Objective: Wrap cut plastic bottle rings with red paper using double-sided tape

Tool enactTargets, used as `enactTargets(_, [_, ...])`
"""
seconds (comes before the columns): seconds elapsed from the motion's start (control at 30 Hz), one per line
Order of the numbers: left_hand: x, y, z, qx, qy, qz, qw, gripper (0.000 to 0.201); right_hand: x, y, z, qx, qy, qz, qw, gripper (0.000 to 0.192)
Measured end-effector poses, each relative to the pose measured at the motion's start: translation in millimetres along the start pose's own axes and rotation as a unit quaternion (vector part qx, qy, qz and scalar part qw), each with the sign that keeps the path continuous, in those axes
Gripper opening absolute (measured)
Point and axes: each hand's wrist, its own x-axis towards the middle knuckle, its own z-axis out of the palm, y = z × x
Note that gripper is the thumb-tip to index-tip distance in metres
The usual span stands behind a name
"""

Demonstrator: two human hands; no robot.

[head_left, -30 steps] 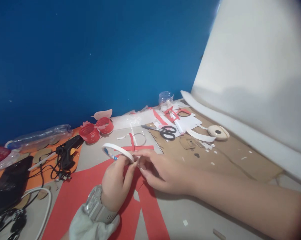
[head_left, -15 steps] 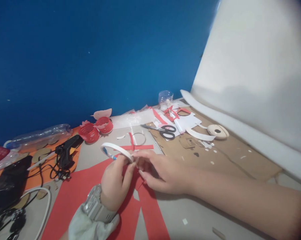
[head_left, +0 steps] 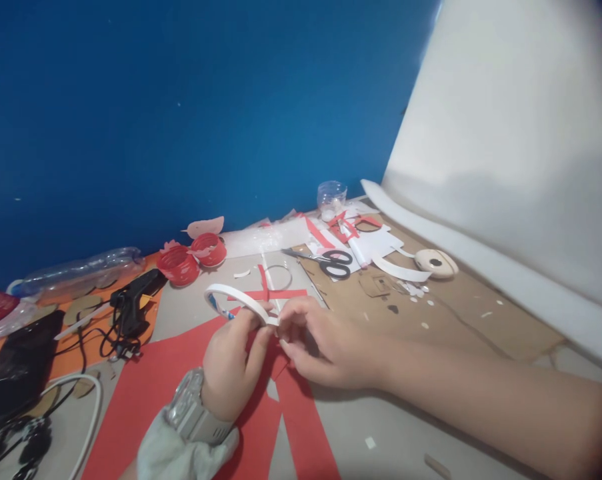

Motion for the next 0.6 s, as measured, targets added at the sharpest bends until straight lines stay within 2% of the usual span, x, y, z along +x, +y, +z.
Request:
enactTargets(0.2, [0.3,-0.1,0.1,0.006,-0.003,0.007,1.0,0.013,1.8,1.4,0.4,-0.004,0.005,-0.009,1.0,0.033])
enactTargets(0.4, [1.5,2.8,-0.8,0.019,-0.007,0.038,0.999,0.012,2.8,-2.8,-4.0,-0.02,0.042,0.018,0.999,0.007])
enactTargets(0.6, [-0.3,1.5,-1.8,0.06,-0.003,0.097,0.993,0.013,3.8,-2.3,-5.6,-0.016,0.06,0.008,0.998,0.007])
